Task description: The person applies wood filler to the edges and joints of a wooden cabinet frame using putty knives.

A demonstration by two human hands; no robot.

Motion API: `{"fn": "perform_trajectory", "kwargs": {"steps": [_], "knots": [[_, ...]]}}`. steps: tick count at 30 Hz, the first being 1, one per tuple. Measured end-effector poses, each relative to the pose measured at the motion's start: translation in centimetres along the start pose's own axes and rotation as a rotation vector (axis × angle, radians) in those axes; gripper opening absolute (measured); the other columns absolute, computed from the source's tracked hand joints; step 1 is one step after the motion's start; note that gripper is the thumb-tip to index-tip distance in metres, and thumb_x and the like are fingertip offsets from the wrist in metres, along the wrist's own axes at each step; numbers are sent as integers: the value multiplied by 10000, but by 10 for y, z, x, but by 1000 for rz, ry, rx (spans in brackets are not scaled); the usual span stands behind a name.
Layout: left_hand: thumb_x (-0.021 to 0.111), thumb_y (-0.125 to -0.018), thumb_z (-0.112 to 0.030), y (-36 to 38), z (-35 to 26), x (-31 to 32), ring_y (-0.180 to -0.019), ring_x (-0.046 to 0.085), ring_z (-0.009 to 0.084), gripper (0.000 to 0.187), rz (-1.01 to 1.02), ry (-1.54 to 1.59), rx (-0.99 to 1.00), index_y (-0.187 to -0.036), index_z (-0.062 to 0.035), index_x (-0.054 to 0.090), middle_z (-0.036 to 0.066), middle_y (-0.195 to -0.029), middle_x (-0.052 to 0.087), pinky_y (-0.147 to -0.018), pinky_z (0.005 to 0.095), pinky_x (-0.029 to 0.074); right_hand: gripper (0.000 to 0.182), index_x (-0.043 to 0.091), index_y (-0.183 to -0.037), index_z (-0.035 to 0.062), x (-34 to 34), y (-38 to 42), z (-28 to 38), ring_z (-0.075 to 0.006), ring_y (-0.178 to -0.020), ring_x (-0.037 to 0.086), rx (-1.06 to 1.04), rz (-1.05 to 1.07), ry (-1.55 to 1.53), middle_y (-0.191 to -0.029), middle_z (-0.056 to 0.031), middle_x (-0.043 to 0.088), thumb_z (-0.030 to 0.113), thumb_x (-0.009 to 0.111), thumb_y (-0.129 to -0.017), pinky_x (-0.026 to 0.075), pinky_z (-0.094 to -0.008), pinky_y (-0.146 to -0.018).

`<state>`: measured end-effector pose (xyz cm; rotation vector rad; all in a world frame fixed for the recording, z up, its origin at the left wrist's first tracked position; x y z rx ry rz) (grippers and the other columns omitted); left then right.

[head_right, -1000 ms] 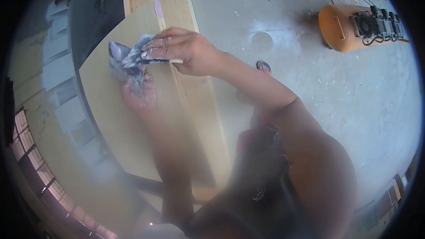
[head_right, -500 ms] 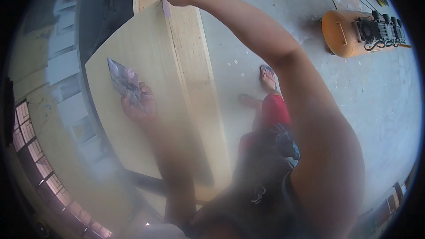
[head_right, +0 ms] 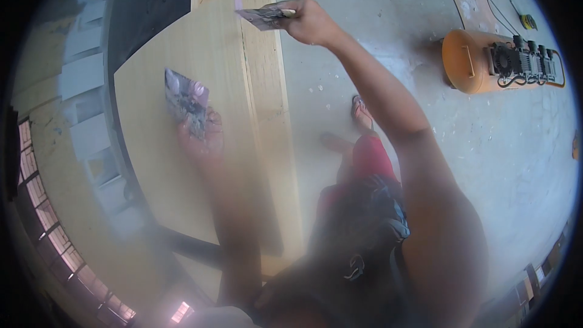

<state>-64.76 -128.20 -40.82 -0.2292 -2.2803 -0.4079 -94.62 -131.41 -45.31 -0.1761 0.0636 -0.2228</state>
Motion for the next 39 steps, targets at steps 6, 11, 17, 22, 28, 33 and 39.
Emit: {"fn": "perform_trajectory", "kwargs": {"steps": [6,11,17,22,28,33,39], "knots": [[515,-792,-149,-11,12,6,-950,558,164,357,22,6,-50,-1146,-104,519,29,-1112,586,-720,391,449,276,637,-1072,54,5,-25,-34,-128,-733,582,329,-170,157,-853,-95,672,115,583,-808,476,-274,-712],[514,-789,-146,-6,14,-4,-901,575,180,338,19,6,-66,-1122,-92,535,43,-1072,604,-711,383,454,282,643,-1066,67,26,-51,-58,-157,-700,580,308,-257,128,-853,-97,671,122,588,-795,476,-286,-699],[515,-788,-145,-4,8,-15,-883,573,186,333,-19,-40,-23,-1116,-87,535,48,-1070,603,-716,386,450,349,666,-1039,200,47,-60,-70,-324,-749,626,275,-314,89,-862,-176,644,129,534,-724,503,-343,-725],[521,-783,-147,-5,7,-32,-855,571,195,321,-69,-24,-4,-1097,-79,536,57,-1053,603,-719,386,445,278,657,-1073,160,58,-51,-66,-207,-692,607,274,-279,177,-846,-124,667,125,562,-814,493,-312,-697],[525,-777,-152,-6,6,-36,-845,563,199,344,-34,-8,-27,-1111,-69,522,61,-1055,597,-721,383,442,304,638,-1093,175,68,-19,-59,-345,-830,614,98,-220,340,-959,-164,638,124,559,-804,506,-363,-750],[524,-775,-153,-9,9,-38,-834,563,200,348,-37,12,-27,-1112,-69,525,64,-1054,599,-728,384,438,286,654,-1068,154,52,0,-68,-288,-800,631,62,-189,116,-911,-167,654,86,567,-804,501,-329,-745],[520,-777,-156,-5,6,-37,-845,570,202,350,-32,17,-54,-1117,-71,523,65,-1057,599,-719,388,439,211,663,-1019,42,27,6,-36,-97,-788,557,295,-198,-115,-903,-46,676,43,595,-819,457,-236,-749]]}}
Point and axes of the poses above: each hand's wrist, its own y-axis away from the middle knuckle, its own x-axis out of the palm, z = x × y, the point moved 3 cm from there along -y, towards the middle knuckle
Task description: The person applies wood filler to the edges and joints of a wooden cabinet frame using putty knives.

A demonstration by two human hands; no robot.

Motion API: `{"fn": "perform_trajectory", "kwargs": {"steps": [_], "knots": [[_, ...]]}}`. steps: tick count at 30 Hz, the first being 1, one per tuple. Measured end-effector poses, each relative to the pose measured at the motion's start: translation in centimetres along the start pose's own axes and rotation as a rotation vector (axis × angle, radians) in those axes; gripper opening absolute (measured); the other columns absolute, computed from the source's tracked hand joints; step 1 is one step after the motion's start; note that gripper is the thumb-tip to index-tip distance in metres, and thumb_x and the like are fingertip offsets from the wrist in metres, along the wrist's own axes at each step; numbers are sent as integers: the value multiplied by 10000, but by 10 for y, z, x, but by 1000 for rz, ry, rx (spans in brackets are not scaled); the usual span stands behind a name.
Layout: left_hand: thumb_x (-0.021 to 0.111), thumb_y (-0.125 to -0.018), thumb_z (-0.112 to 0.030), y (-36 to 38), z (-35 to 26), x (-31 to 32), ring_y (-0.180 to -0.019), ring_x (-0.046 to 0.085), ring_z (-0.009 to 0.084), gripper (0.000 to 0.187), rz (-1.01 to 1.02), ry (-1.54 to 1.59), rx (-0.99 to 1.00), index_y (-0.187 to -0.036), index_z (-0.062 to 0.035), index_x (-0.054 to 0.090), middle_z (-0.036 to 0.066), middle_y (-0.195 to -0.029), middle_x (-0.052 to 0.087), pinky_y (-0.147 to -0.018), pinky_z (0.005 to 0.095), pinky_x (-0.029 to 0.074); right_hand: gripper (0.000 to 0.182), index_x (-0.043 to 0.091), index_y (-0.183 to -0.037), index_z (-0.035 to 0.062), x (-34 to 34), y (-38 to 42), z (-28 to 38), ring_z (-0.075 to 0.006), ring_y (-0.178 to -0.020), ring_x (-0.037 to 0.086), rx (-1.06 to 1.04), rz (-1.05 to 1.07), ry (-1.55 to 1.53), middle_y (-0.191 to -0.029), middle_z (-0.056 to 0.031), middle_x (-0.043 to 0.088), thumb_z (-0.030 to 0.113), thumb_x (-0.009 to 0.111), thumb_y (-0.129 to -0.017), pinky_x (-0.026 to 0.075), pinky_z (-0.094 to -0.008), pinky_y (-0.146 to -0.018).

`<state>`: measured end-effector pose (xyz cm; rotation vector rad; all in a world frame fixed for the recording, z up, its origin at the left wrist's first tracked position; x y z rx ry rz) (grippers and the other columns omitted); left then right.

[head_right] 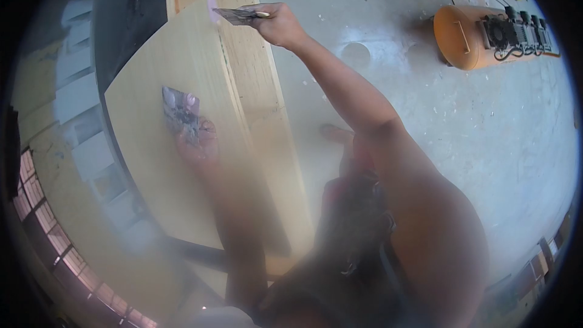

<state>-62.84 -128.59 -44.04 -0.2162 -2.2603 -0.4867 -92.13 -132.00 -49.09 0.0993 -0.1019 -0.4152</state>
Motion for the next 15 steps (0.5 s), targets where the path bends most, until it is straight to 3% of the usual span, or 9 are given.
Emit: {"fn": "perform_trajectory", "kwargs": {"steps": [4,6,7,9,10,15], "knots": [[514,-776,-137,21,-5,31,-880,583,227,359,-132,-115,117,-1128,-66,498,72,-1050,591,-668,386,470,225,661,-1021,43,-14,60,46,-128,-799,582,-112,105,36,-932,-68,673,14,596,-807,464,-248,-758],[514,-771,-116,29,-13,46,-885,586,239,358,-176,-174,158,-1124,-59,491,83,-1039,588,-649,383,485,331,666,-1017,61,-14,86,79,-188,-854,605,-519,253,252,-961,-84,666,-80,584,-730,481,-295,-780],[515,-766,-85,36,-17,52,-881,588,237,372,-198,-293,206,-1134,-47,481,93,-1041,580,-644,369,496,331,666,-1017,61,-15,97,96,-188,-854,605,-533,289,259,-961,-84,666,-80,584,-730,481,-295,-780],[515,-760,-55,55,-24,73,-877,591,235,388,-220,-390,284,-1145,-35,470,104,-1042,572,-640,355,507,447,672,-1000,79,-13,121,144,-248,-912,598,-909,363,584,-988,-85,657,-139,574,-622,489,-355,-797],[517,-755,-30,67,-26,87,-886,588,230,409,-232,-440,352,-1160,-22,460,106,-1048,563,-656,342,511,470,674,-977,83,-11,132,164,-251,-960,576,-965,386,643,-992,-59,658,-116,577,-563,469,-380,-826],[522,-760,9,116,-34,133,-917,552,161,413,-246,-588,551,-1169,11,462,82,-1070,546,-777,279,462,453,661,-979,90,14,157,230,-229,-1002,556,-1211,561,756,-1031,-31,647,-64,591,-559,423,-354,-871]]}}
Point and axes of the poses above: each hand's wrist, its own y-axis away from the middle knuckle, its own x-axis out of the palm, z = x × y, the point moved 3 cm from there along -y, towards the middle knuckle
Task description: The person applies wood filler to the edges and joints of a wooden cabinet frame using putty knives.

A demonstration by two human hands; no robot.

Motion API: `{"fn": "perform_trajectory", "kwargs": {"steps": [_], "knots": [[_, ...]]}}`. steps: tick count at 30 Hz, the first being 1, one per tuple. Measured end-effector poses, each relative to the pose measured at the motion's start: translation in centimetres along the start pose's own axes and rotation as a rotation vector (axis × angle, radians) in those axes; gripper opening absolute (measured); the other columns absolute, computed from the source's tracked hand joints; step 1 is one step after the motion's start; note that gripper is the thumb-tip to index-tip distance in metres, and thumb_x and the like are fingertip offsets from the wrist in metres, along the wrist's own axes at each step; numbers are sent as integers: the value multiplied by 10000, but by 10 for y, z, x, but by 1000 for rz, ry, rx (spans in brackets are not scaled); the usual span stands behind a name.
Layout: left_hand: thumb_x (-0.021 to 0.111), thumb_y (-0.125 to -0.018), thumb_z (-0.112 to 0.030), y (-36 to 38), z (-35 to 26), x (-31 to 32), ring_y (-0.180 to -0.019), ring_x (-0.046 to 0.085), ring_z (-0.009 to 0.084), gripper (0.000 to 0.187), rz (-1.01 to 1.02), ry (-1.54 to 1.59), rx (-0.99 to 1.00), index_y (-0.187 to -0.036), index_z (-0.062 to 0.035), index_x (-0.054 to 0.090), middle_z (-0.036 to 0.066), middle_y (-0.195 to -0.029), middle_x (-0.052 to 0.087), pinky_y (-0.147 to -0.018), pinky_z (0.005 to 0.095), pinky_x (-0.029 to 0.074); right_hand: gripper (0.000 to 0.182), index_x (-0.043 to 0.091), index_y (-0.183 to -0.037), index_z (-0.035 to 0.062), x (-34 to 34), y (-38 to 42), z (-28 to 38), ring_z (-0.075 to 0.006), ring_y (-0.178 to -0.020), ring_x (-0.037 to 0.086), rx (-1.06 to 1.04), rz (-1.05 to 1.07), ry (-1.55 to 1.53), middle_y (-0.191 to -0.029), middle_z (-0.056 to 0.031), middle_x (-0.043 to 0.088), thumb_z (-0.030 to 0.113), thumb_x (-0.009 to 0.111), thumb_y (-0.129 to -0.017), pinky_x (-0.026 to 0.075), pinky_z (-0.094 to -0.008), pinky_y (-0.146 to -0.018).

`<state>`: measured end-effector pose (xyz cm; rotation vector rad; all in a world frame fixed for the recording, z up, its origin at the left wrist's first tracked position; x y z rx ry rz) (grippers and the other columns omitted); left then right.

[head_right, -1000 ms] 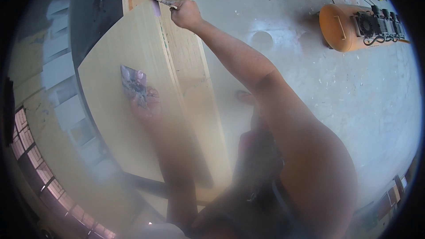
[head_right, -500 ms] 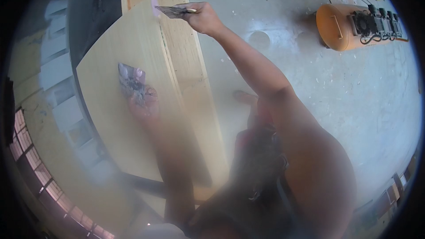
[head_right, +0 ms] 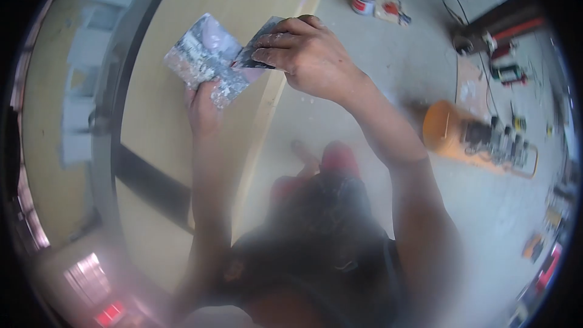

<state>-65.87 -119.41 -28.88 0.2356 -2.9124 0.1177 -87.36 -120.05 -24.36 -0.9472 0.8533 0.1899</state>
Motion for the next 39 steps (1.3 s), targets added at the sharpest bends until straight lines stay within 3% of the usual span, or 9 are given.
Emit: {"fn": "perform_trajectory", "kwargs": {"steps": [10,17,18,20,24,27,32,36,39], "knots": [[539,-741,-15,182,-60,-29,-860,595,185,359,-605,-112,364,-1097,-13,499,95,-977,590,-689,314,495,370,660,-913,67,14,23,83,-242,-951,584,-546,316,-358,-976,-44,664,-72,580,-580,439,-359,-840],[488,-755,-62,298,-64,-18,-820,605,214,365,-851,479,430,-1117,-59,448,106,-998,585,-607,355,486,227,603,-1056,-16,40,55,125,-262,-1061,567,-11,153,-1382,-1105,-203,602,-67,534,-846,414,-350,-938],[496,-754,-74,180,-79,-12,-836,600,207,361,-890,567,289,-1113,-68,455,93,-998,587,-643,370,483,227,603,-1056,-16,72,-37,59,-262,-1061,567,70,202,-1415,-1105,-203,602,-67,534,-846,414,-350,-938],[509,-749,-86,174,-76,-4,-897,594,206,390,-913,630,303,-1135,-78,454,68,-999,589,-759,392,473,265,572,-1093,-72,64,-54,87,-253,-1052,563,-285,215,-1411,-1135,-175,591,-110,509,-838,428,-372,-930],[491,-760,-25,175,-86,4,-776,617,208,399,-1021,607,438,-1150,-62,413,88,-953,573,-563,340,531,283,620,-1021,-3,83,-67,97,-339,-1020,596,-509,201,-1433,-1068,-187,624,-135,556,-779,463,-377,-897],[533,-710,-73,178,-69,0,-997,566,220,446,-1112,516,431,-1151,-58,477,73,-1063,577,-863,387,451,321,628,-1008,-2,94,-79,90,-334,-1014,599,-609,290,-1351,-1046,-166,636,-152,556,-734,471,-385,-891],[501,-768,-69,183,-34,-26,-800,610,194,326,-1185,696,561,-1093,-59,476,55,-962,592,-635,348,506,394,619,-1082,17,202,-69,82,-314,-971,616,-680,619,-1279,-1056,-144,635,-134,504,-736,480,-356,-867],[539,-741,-90,242,23,-90,-900,550,188,328,-1407,555,560,-1067,-69,502,37,-999,576,-754,347,422,313,584,-1130,-1,324,12,126,-128,-900,600,275,1111,-1556,-1026,-92,647,-37,507,-829,483,-266,-801],[529,-746,-74,349,49,-83,-837,548,210,294,-1535,368,502,-1037,-49,495,63,-966,566,-674,358,430,296,580,-1129,-9,300,98,166,-89,-865,583,104,1050,-1510,-1013,-80,647,-11,528,-838,471,-239,-780]]}}
Point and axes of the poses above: each hand's wrist, its own y-axis away from the middle knuckle, its own x-axis out of the palm, z = x × y, the point moved 3 cm from there along -y, towards the middle knuckle
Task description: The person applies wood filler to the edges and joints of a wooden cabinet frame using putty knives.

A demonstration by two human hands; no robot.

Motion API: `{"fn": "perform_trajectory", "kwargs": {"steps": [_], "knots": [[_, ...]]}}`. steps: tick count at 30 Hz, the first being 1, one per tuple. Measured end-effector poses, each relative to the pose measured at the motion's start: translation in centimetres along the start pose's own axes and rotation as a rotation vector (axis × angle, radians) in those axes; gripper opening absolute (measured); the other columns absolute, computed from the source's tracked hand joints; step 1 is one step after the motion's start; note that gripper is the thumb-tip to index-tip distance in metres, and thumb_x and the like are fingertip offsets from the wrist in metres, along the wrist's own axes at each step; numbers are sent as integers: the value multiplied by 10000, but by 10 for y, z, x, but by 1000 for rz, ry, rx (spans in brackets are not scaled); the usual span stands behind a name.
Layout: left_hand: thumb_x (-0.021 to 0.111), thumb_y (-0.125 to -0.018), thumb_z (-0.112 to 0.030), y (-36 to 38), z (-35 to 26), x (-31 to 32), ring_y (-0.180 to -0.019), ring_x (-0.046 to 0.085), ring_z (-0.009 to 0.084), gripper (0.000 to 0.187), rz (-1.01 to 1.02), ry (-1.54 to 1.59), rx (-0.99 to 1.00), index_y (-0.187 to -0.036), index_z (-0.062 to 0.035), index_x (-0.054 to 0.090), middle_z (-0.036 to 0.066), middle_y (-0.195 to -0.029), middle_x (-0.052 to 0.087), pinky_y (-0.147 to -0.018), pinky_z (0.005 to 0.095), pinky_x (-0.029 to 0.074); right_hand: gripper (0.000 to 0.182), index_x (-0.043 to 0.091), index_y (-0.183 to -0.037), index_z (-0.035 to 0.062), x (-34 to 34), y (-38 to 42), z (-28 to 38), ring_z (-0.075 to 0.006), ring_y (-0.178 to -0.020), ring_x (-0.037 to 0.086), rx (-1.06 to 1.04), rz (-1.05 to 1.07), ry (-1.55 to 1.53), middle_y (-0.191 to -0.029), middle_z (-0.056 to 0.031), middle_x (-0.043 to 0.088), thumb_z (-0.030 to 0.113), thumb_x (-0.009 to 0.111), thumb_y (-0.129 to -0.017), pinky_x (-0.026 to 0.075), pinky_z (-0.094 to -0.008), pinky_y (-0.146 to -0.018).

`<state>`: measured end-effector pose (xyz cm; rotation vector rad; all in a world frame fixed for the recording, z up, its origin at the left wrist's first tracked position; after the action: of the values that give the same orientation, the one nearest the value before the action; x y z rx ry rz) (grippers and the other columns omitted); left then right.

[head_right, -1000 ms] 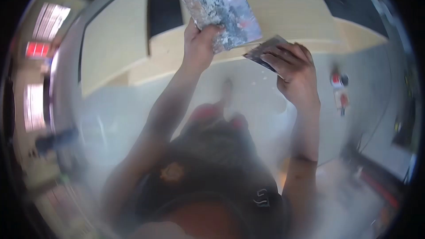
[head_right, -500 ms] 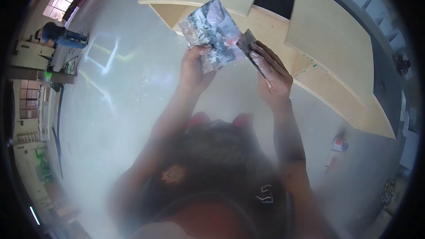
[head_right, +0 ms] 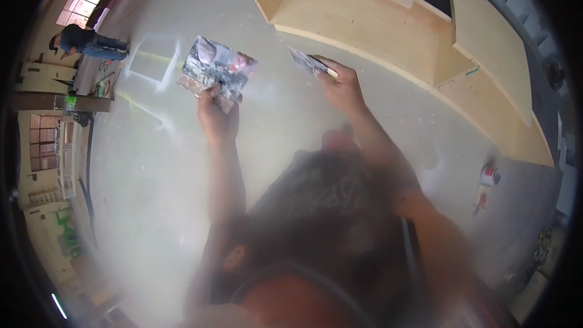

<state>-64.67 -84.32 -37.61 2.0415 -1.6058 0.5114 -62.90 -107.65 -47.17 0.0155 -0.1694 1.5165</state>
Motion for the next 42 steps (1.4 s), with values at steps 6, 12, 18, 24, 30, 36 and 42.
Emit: {"fn": "perform_trajectory", "kwargs": {"steps": [6,12,18,24,30,36,42], "knots": [[503,-743,-12,41,-197,-45,-824,583,228,353,5,-145,158,-1090,1,444,113,-963,553,-586,335,486,380,634,-1067,29,153,31,213,-189,-933,598,-627,240,501,-1045,-90,645,-117,536,-729,477,-286,-810],[522,-745,-13,30,-167,-10,-864,575,199,400,60,-419,155,-1138,-6,450,102,-1005,551,-672,309,490,476,665,-1002,64,132,12,245,-237,-1003,568,-884,298,756,-1070,-51,641,-126,530,-587,449,-327,-843],[521,-761,-15,0,-179,11,-879,554,166,432,170,-493,193,-1181,12,427,98,-1030,553,-720,275,469,394,682,-962,138,158,12,230,-204,-1007,556,-924,148,860,-1055,-3,637,-21,601,-611,411,-365,-894],[566,-789,-71,-96,-168,3,-907,557,253,324,444,-547,161,-1098,18,527,162,-1034,540,-683,332,501,384,663,-1010,109,141,27,206,-231,-1044,544,-463,129,809,-1073,-28,632,-65,573,-680,408,-357,-926],[536,-746,-103,-168,-126,87,-825,559,226,422,664,-235,-323,-1151,-26,446,114,-1040,543,-587,371,483,247,624,-1067,15,81,45,127,-167,-992,578,-265,-824,6,-1022,-79,648,-54,547,-843,465,-301,-862],[517,-743,-155,-289,-45,150,-736,518,195,459,910,-68,-923,-1185,-35,489,91,-1041,572,-619,324,403,229,623,-1062,-11,10,27,84,-90,-827,561,-268,-1717,-15,-954,-23,647,57,579,-848,466,-239,-766],[531,-756,-221,-383,35,224,-664,447,185,403,1160,-107,-1411,-1122,-55,548,62,-838,575,-653,334,397,259,637,-1055,31,-42,-34,64,-66,-761,557,-156,-2054,-56,-860,-10,668,122,622,-814,462,-240,-710]]}}
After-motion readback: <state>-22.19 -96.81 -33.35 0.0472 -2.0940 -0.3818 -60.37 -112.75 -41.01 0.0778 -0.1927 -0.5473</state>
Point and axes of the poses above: each hand's wrist, its own y-axis away from the middle knuckle, its own x-axis out of the palm, z = x × y, the point moved 3 cm from there along -y, towards the middle knuckle
